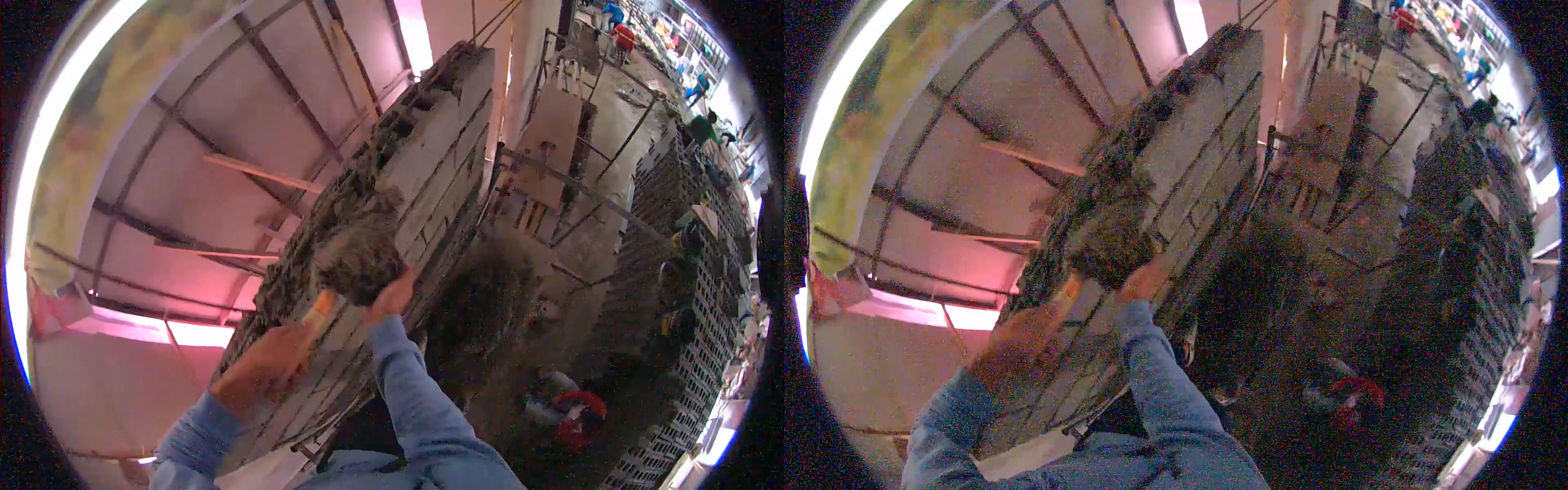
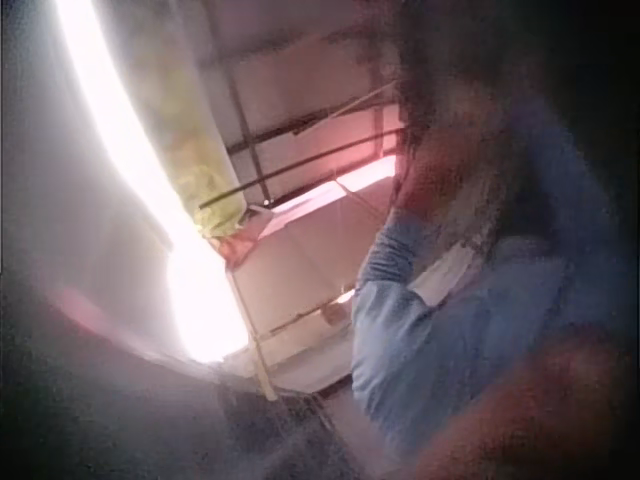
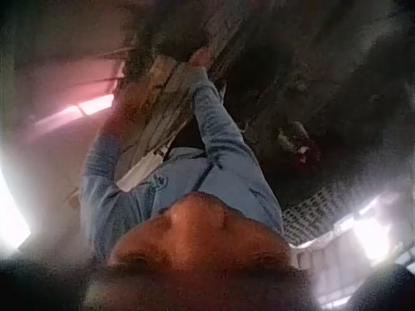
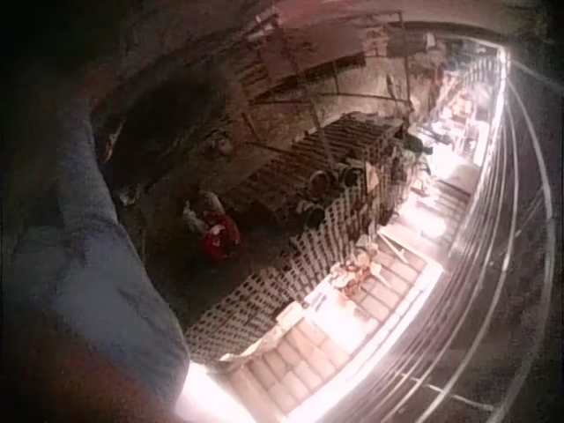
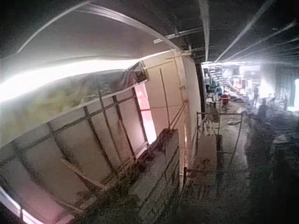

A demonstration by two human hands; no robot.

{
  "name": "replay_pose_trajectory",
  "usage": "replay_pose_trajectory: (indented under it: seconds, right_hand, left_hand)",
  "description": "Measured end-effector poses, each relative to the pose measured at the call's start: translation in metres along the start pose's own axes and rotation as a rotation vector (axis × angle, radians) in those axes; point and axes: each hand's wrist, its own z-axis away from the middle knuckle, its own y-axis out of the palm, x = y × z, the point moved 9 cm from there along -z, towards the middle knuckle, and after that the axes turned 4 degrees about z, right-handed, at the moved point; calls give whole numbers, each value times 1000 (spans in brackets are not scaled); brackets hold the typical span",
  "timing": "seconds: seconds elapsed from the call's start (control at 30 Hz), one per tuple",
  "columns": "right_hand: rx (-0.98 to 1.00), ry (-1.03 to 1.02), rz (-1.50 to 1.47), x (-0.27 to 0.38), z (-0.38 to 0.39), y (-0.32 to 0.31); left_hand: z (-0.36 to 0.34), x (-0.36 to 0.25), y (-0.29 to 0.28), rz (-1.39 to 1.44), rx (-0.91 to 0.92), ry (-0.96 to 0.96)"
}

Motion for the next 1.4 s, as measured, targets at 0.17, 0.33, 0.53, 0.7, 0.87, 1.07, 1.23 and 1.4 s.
replay_pose_trajectory:
  seconds: [0.17, 0.33, 0.53, 0.7, 0.87, 1.07, 1.23, 1.4]
  right_hand:
    - [-283, -304, 340, -22, -72, 49]
    - [-182, -602, 335, 36, -95, 95]
    - [-274, -1095, 1042, 109, -165, 134]
    - [-170, -725, 684, 107, -220, 158]
    - [-125, -740, 476, 109, -232, 167]
    - [-191, -877, 660, 95, -218, 169]
    - [-107, -884, 689, 76, -193, 187]
    - [-153, -984, 758, 108, -228, 153]
  left_hand:
    - [-49, -32, -102, -165, -99, 358]
    - [-147, -33, -130, 111, -140, 240]
    - [-209, -157, -152, -186, -248, 415]
    - [-219, -213, -140, -337, -229, 582]
    - [-198, -204, -123, -243, -333, 693]
    - [-186, -177, -129, -165, -352, 714]
    - [-190, -148, -138, -127, -374, 714]
    - [-160, -131, -130, 9, -392, 721]
